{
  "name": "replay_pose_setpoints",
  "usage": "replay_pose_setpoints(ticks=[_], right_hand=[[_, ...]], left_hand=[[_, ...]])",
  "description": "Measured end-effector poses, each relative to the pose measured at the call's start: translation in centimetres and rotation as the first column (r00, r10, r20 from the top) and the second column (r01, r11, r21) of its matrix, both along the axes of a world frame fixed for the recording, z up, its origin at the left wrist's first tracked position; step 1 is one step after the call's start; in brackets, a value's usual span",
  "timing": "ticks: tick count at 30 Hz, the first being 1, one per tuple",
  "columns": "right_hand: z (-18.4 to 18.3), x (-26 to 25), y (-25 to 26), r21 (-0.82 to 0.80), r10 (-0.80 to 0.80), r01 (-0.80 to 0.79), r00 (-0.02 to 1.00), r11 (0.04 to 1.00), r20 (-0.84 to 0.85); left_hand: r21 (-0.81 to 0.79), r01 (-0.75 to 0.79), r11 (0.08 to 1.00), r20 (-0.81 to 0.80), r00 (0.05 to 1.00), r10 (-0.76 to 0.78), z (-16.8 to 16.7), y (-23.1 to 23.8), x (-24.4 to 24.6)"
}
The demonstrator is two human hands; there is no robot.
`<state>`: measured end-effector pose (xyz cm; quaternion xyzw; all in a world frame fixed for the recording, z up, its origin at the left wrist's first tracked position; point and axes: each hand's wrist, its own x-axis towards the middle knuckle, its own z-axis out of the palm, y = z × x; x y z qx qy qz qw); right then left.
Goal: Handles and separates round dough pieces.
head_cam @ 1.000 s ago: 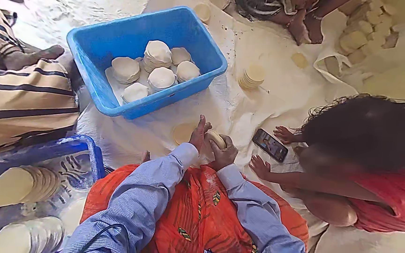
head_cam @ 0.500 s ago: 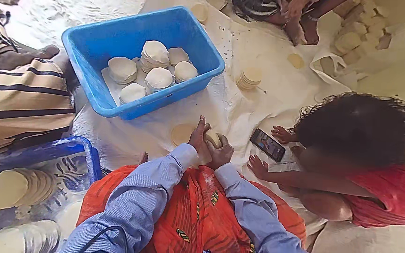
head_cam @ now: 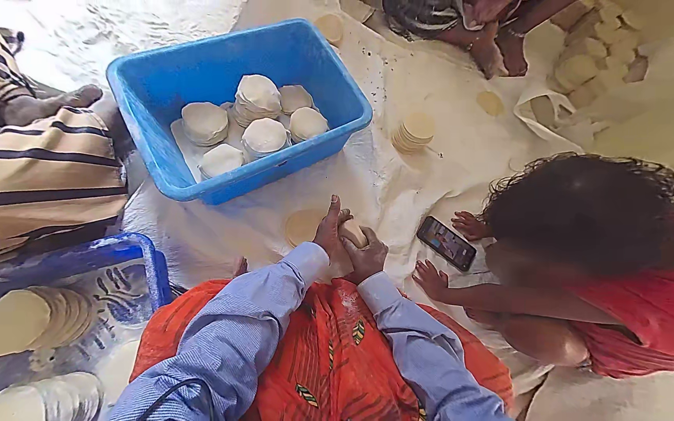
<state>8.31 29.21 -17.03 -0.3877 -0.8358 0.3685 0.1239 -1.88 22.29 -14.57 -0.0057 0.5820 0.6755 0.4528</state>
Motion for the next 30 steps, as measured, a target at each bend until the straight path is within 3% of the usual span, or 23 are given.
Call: replay_pose_setpoints(ticks=[4, 8, 11, 15, 19, 22, 26, 30], right_hand=[[-0.1, 0.3, -0.2, 0.058, 0.003, 0.001, 0.997, 0.998, -0.081], [-0.6, 0.1, 0.2, 0.035, 0.029, -0.028, 0.999, 0.999, -0.025], [-0.7, 0.4, -0.1, 0.090, 0.031, -0.021, 0.993, 0.996, -0.116], [-0.2, 0.0, -0.1, 0.035, 0.053, -0.054, 0.998, 0.998, 0.037], [-0.1, 0.3, -0.4, 0.097, 0.032, -0.023, 0.995, 0.995, -0.096], [-0.4, 0.0, -0.2, 0.039, 0.049, -0.048, 0.999, 0.998, -0.009], [-0.6, 0.3, -0.4, 0.087, 0.046, -0.036, 0.992, 0.996, -0.119], [-0.9, -0.1, -0.1, 0.029, 0.071, -0.070, 0.997, 0.997, -0.010]], left_hand=[[0.000, -0.031, 1.000, -0.025, 0.999, 0.031, -0.1, -0.2, -0.2], [0.009, -0.014, 1.000, -0.009, 1.000, 0.014, 0.2, 0.2, 0.1], [0.008, -0.024, 1.000, -0.038, 0.999, 0.024, -0.2, -0.1, -0.2], [-0.011, -0.013, 1.000, -0.016, 1.000, 0.013, 0.6, 0.1, 0.1], [-0.003, -0.024, 1.000, -0.056, 0.998, 0.024, 0.1, -0.1, -0.2], [-0.007, 0.021, 1.000, -0.058, 0.998, -0.021, 0.3, 0.0, 0.2], [-0.017, 0.008, 1.000, -0.076, 0.997, -0.010, 0.3, -0.3, -0.1], [-0.017, 0.018, 1.000, -0.058, 0.998, -0.019, 0.6, 0.0, 0.3]])
